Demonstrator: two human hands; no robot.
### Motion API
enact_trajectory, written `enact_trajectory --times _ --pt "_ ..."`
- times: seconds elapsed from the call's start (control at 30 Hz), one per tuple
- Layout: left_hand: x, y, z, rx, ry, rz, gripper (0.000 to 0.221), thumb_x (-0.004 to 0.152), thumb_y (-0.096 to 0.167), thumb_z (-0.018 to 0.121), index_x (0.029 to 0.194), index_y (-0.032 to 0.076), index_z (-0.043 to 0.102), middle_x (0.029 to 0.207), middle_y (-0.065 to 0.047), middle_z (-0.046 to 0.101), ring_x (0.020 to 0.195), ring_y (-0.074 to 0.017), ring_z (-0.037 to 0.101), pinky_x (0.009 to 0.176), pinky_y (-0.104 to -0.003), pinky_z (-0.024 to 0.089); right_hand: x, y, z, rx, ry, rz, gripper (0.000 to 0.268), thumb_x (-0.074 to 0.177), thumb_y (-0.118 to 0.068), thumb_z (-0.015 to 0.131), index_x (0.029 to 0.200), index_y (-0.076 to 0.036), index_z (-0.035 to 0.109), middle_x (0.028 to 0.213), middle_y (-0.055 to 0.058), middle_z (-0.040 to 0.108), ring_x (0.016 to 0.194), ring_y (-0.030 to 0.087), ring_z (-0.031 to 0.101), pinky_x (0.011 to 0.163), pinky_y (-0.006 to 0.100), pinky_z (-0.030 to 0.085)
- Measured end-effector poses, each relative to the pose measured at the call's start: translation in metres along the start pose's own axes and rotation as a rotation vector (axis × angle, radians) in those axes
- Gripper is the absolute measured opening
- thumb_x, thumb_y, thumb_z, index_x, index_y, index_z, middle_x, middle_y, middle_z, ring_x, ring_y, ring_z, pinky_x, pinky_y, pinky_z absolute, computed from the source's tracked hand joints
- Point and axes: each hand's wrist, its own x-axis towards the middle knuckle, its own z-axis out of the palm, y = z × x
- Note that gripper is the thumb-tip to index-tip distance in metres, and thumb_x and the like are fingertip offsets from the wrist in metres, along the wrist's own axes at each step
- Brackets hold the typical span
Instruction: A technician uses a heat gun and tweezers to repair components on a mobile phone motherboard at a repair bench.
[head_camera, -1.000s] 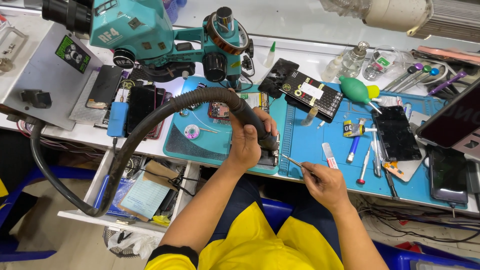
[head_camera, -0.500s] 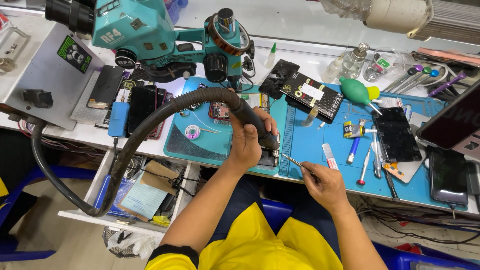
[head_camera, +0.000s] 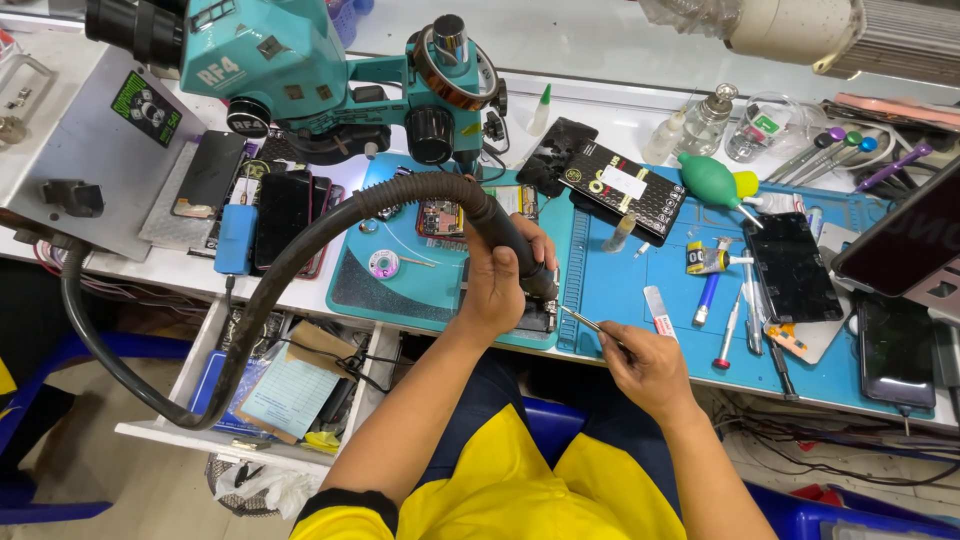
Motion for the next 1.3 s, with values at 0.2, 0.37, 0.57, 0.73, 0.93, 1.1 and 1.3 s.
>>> enact_trajectory --times 0.2,0.37,0.57,0.73,0.93,1.1,1.3 --pt "0.004 0.009 0.004 0.027 -0.015 -0.018 0.066 0.112 0.037 0.025 0.163 0.007 -0.004 0.083 -0.005 0.055 0.076 -0.0214 0.066 0.073 -0.042 0.063 -0.001 0.0 -0.001 -0.013 -0.017 0.005 0.01 0.087 -0.006 0.073 0.095 -0.007 0.079 0.049 0.009 0.06 0.04 0.024 0.059 0.04 0.032 0.045" --pt "0.007 0.012 0.005 0.034 -0.019 -0.01 0.065 0.112 0.036 0.024 0.163 0.007 -0.003 0.084 -0.005 0.055 0.077 -0.0219 0.066 0.073 -0.042 0.064 0.0 -0.001 0.0 -0.009 -0.004 0.002 0.009 0.088 -0.006 0.073 0.095 -0.007 0.08 0.048 0.008 0.06 0.039 0.023 0.059 0.039 0.031 0.044" --pt "0.0 0.005 0.001 0.011 -0.021 -0.012 0.065 0.112 0.035 0.025 0.163 0.008 -0.005 0.083 -0.006 0.055 0.075 -0.0226 0.066 0.072 -0.042 0.064 -0.001 -0.001 -0.001 -0.012 -0.012 0.008 0.009 0.088 -0.006 0.073 0.095 -0.007 0.079 0.048 0.009 0.06 0.04 0.023 0.059 0.04 0.031 0.045" --pt "-0.004 0.006 0.001 0.02 -0.025 -0.01 0.066 0.112 0.034 0.024 0.164 0.007 -0.006 0.082 -0.006 0.056 0.075 -0.0232 0.066 0.071 -0.042 0.064 0.001 -0.004 0.0 -0.013 -0.015 0.005 0.009 0.088 -0.007 0.074 0.095 -0.007 0.079 0.049 0.008 0.061 0.04 0.023 0.059 0.039 0.031 0.045" --pt "-0.005 0.008 0.001 0.004 -0.027 -0.019 0.067 0.112 0.035 0.025 0.164 0.007 -0.008 0.082 -0.007 0.055 0.075 -0.0227 0.066 0.072 -0.041 0.063 0.0 -0.001 0.0 -0.014 -0.014 0.008 0.009 0.088 -0.007 0.073 0.095 -0.008 0.08 0.048 0.008 0.06 0.039 0.022 0.059 0.039 0.031 0.044" --pt "0.003 0.024 0.003 -0.014 -0.011 -0.004 0.067 0.111 0.035 0.026 0.164 0.006 -0.004 0.082 -0.007 0.055 0.074 -0.0232 0.066 0.071 -0.041 0.063 -0.001 -0.001 0.0 -0.006 -0.001 0.011 0.009 0.088 -0.007 0.074 0.095 -0.007 0.08 0.049 0.01 0.062 0.04 0.024 0.06 0.039 0.031 0.045" --pt "0.015 0.056 -0.003 -0.032 0.02 0.031 0.069 0.11 0.04 0.026 0.163 0.005 -0.001 0.079 -0.008 0.055 0.07 -0.025 0.066 0.067 -0.04 0.063 -0.001 0.0 0.0 0.001 -0.009 0.001 0.009 0.089 -0.007 0.073 0.094 -0.008 0.079 0.049 0.009 0.061 0.039 0.022 0.059 0.038 0.031 0.045"
